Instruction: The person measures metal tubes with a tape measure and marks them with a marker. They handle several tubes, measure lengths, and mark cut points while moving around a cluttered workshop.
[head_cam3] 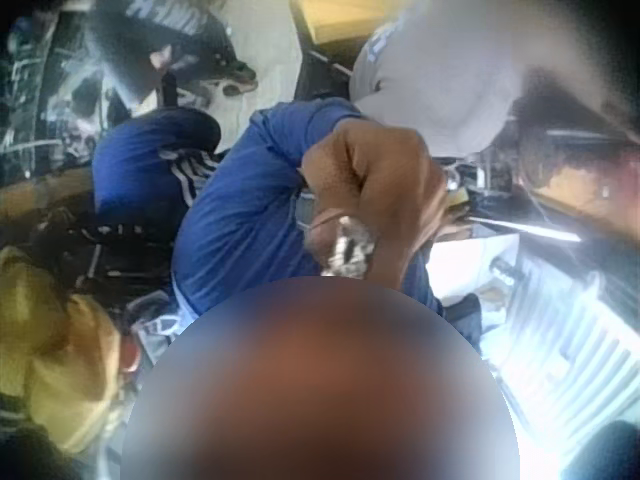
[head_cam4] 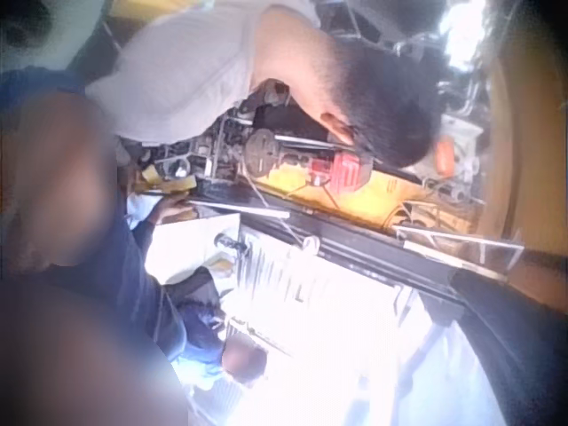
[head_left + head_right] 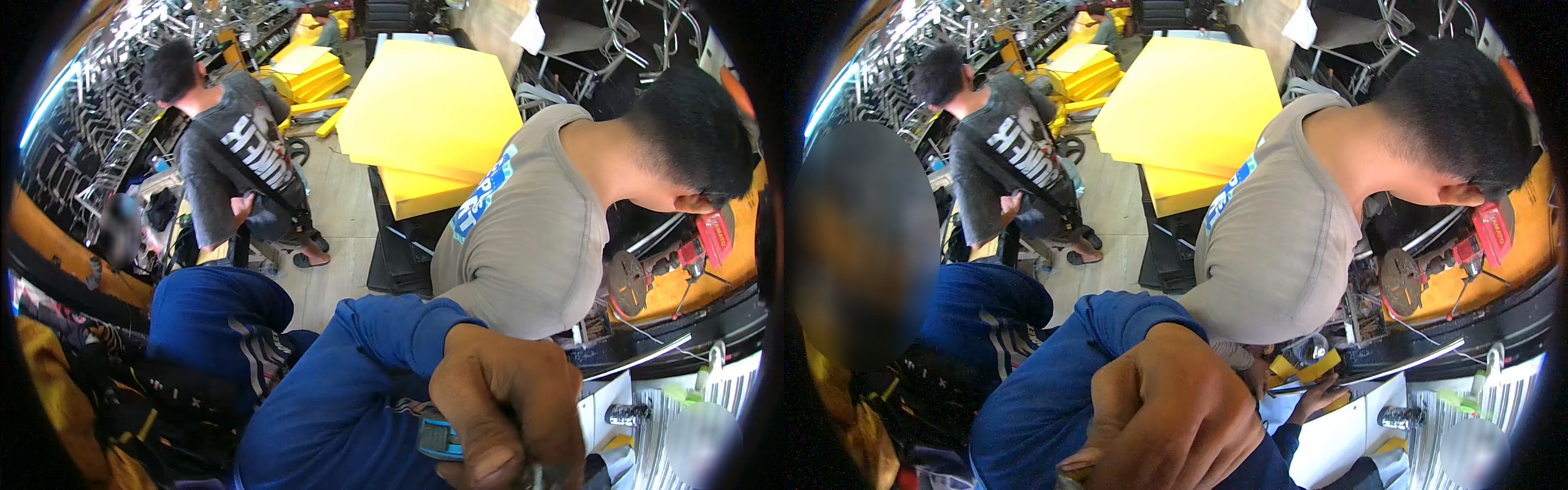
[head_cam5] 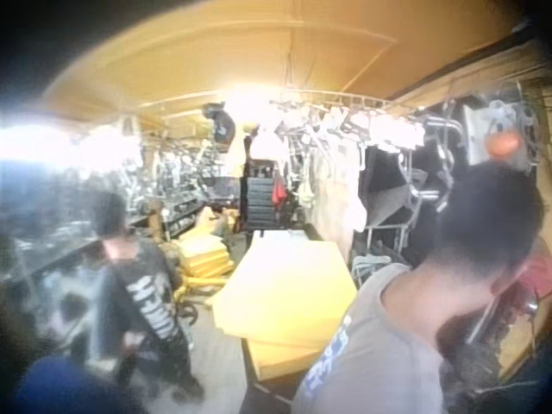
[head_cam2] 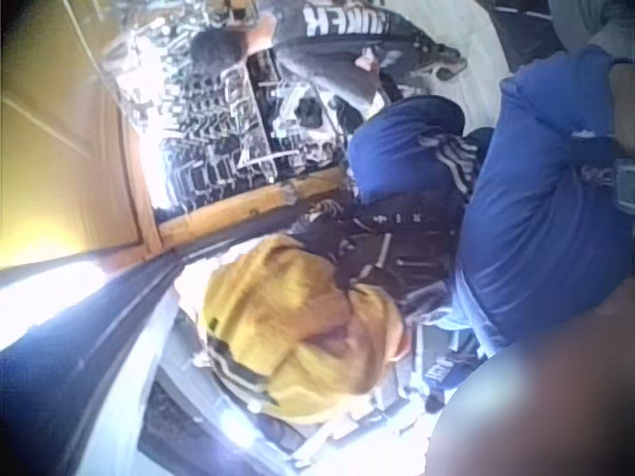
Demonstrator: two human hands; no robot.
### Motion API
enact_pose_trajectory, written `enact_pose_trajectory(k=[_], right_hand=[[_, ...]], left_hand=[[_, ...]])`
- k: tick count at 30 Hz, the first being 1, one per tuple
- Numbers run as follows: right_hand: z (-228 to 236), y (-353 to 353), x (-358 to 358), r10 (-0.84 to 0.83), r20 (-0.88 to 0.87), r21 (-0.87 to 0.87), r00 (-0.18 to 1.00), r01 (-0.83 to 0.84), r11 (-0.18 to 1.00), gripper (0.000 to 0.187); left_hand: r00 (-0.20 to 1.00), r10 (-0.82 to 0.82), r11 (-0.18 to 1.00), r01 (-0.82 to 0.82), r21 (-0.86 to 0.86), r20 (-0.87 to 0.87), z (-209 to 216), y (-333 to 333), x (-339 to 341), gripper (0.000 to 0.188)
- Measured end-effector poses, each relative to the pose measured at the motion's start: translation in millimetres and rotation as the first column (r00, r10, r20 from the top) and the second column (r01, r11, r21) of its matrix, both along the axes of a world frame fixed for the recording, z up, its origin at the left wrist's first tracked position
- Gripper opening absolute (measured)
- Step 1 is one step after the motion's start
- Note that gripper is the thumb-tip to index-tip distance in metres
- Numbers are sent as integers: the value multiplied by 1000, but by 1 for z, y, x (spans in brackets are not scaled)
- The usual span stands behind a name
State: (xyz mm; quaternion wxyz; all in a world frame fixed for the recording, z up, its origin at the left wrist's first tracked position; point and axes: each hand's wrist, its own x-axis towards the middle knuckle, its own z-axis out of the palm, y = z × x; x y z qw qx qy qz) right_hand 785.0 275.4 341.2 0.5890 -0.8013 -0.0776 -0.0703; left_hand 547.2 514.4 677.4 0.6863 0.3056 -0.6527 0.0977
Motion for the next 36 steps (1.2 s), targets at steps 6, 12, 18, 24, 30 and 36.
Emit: enact_pose_trajectory(k=[6,12,18,24,30,36], right_hand=[[-13,-11,26,108,-7,72,994,-108,992,79],[-64,-27,58,143,116,23,983,-147,989,62],[-99,-75,39,221,1,397,975,-203,895,41],[-95,-78,1,78,-52,427,996,-49,903,39],[-89,-61,-52,-130,-48,354,990,139,925,34],[-97,-69,-116,-210,-140,336,968,246,909,38]], left_hand=[[997,81,995,-79,62,-20,-16,-67,23,34],[996,-19,996,26,81,-85,-44,-155,85,30],[949,-202,975,219,46,-241,-49,-215,127,26],[882,118,981,-32,194,-455,-74,-187,122,28],[554,742,649,-451,612,-378,-98,-96,67,38],[426,889,348,-395,850,-166,-127,-42,86,36]])
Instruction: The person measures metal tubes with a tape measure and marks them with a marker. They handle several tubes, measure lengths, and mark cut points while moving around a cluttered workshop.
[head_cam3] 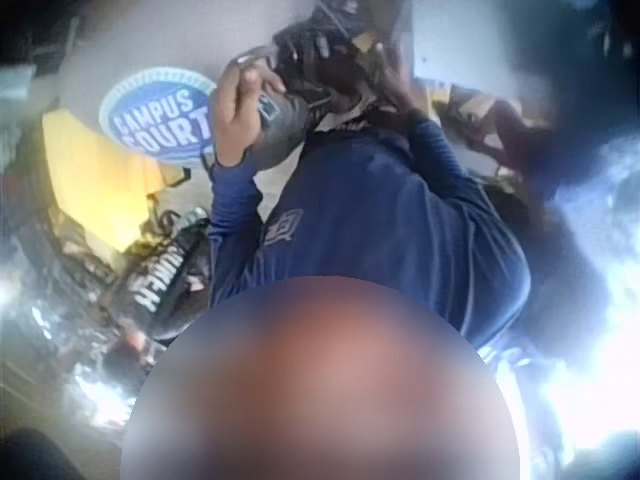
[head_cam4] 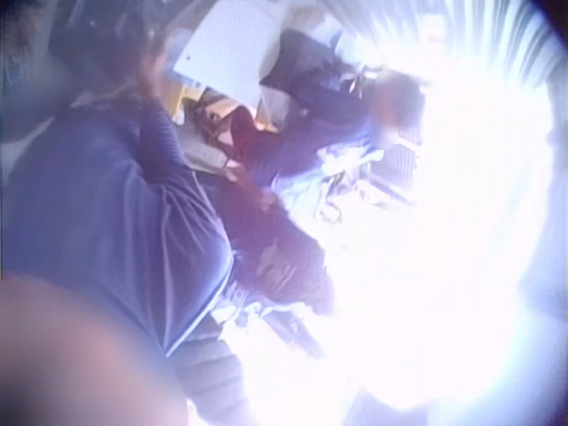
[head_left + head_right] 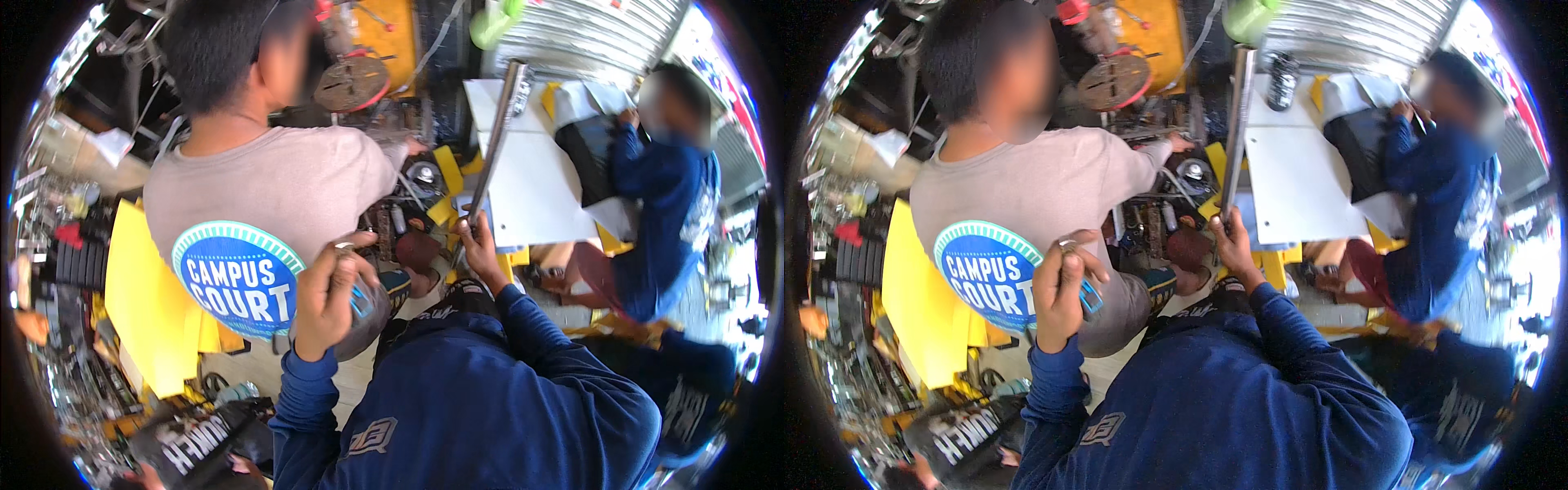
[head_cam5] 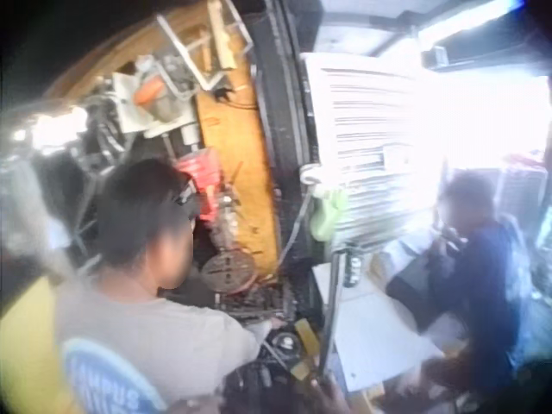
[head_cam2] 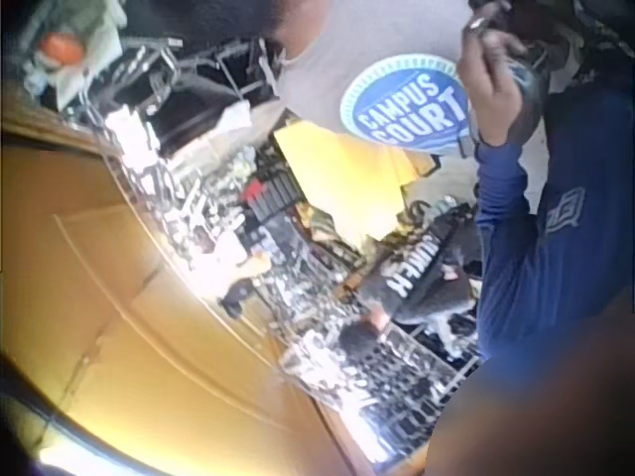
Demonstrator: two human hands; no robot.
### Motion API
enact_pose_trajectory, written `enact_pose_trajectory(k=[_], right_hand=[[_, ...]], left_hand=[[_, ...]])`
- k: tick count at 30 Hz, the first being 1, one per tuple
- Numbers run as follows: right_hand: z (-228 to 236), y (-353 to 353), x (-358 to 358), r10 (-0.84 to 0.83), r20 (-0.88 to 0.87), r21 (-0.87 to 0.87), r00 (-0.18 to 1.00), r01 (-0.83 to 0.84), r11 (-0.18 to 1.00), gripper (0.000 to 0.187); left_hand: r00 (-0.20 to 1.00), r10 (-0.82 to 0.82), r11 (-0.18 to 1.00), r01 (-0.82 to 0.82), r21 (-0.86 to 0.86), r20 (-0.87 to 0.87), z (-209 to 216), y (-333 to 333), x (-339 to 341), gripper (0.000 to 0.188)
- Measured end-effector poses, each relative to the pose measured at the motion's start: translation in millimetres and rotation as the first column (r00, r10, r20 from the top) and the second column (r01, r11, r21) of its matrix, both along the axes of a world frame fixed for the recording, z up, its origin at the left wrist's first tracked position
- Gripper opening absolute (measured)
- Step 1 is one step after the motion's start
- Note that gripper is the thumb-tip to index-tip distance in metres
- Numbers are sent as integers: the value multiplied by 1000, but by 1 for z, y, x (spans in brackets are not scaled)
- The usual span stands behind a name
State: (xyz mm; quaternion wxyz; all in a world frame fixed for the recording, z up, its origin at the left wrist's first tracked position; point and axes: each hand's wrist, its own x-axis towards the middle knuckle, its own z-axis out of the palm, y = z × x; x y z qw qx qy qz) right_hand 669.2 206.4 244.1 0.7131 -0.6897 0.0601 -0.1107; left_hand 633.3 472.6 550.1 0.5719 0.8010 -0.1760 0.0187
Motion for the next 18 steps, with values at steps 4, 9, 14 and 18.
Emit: enact_pose_trajectory(k=[4,9,14,18], right_hand=[[-27,1,1,-37,-205,-106,978,16,994,47],[-62,9,70,-102,-383,-205,918,23,978,54],[-77,2,151,-18,-496,-260,868,-129,957,55],[-90,1,191,46,-383,-393,923,-207,896,56]], left_hand=[[991,-5,989,-15,147,137,-17,23,7,34],[994,64,980,-80,184,93,-25,38,-6,36],[963,265,961,-267,65,37,-35,29,-16,39],[873,396,892,-440,107,285,-46,27,-29,46]])
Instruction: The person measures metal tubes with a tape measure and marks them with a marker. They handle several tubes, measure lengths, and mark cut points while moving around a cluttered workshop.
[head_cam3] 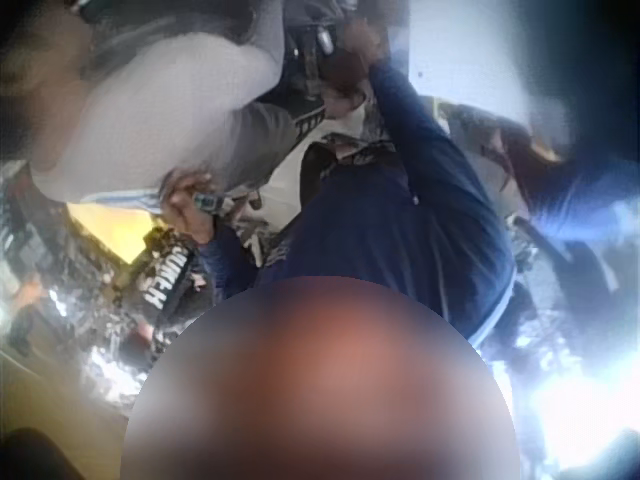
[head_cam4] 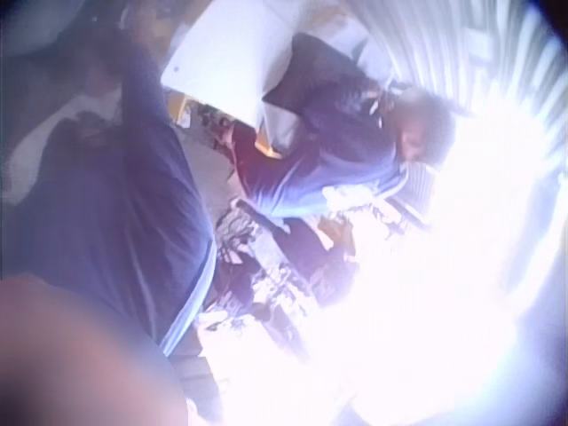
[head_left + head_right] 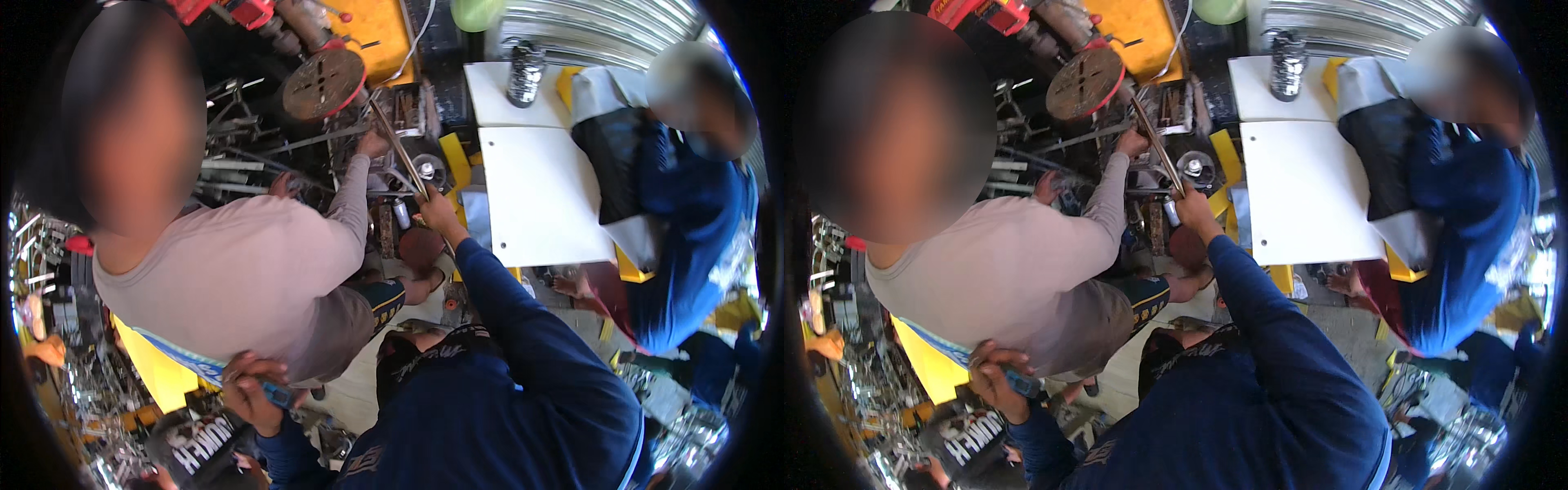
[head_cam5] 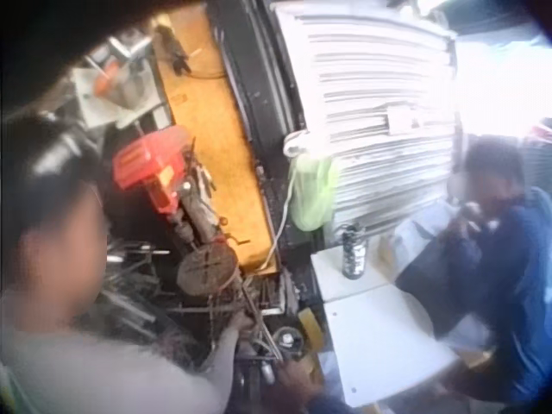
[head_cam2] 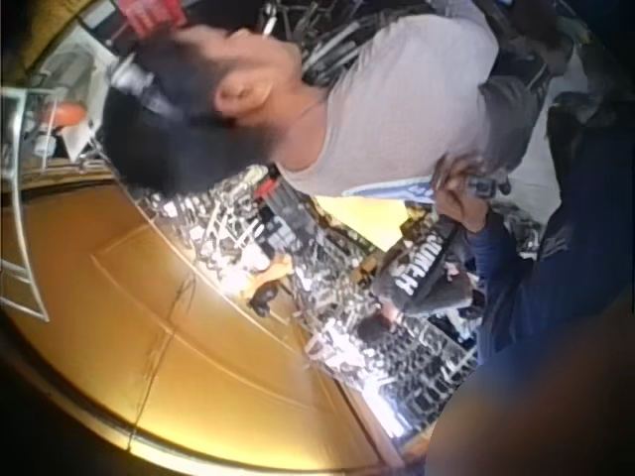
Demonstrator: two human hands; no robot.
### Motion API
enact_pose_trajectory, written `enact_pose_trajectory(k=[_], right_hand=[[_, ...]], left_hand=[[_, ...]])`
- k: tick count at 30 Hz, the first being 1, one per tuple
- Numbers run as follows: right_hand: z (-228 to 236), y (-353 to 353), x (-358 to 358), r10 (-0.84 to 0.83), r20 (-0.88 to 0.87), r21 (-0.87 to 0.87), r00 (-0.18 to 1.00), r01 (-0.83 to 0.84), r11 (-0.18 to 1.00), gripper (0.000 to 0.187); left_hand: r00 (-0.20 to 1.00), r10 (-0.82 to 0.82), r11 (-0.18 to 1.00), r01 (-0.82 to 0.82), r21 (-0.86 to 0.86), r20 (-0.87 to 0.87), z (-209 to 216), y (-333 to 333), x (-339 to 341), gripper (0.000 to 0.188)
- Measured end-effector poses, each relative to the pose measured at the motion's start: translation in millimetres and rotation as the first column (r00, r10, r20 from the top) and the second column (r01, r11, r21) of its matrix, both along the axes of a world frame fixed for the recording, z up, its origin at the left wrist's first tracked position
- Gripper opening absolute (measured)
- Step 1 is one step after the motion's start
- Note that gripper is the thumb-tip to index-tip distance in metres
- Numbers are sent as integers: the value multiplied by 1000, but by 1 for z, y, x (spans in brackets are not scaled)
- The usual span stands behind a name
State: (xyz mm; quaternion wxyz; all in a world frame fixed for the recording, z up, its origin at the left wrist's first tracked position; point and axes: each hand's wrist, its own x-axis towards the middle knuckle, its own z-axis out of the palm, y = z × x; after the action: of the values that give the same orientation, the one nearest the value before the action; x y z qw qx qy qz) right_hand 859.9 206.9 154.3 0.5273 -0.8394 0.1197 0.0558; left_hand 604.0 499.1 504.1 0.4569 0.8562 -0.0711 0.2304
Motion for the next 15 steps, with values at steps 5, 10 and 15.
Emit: enact_pose_trajectory(k=[5,10,15], right_hand=[[11,-16,-21,129,14,-74,992,-128,989,60],[53,-13,-18,291,152,-49,945,-286,957,63],[86,44,70,482,136,-87,865,-475,876,66]], left_hand=[[952,279,959,-270,-86,122,2,-11,-11,50],[855,401,898,-438,44,330,42,-30,-7,52],[753,637,727,-658,195,168,80,-45,3,55]])
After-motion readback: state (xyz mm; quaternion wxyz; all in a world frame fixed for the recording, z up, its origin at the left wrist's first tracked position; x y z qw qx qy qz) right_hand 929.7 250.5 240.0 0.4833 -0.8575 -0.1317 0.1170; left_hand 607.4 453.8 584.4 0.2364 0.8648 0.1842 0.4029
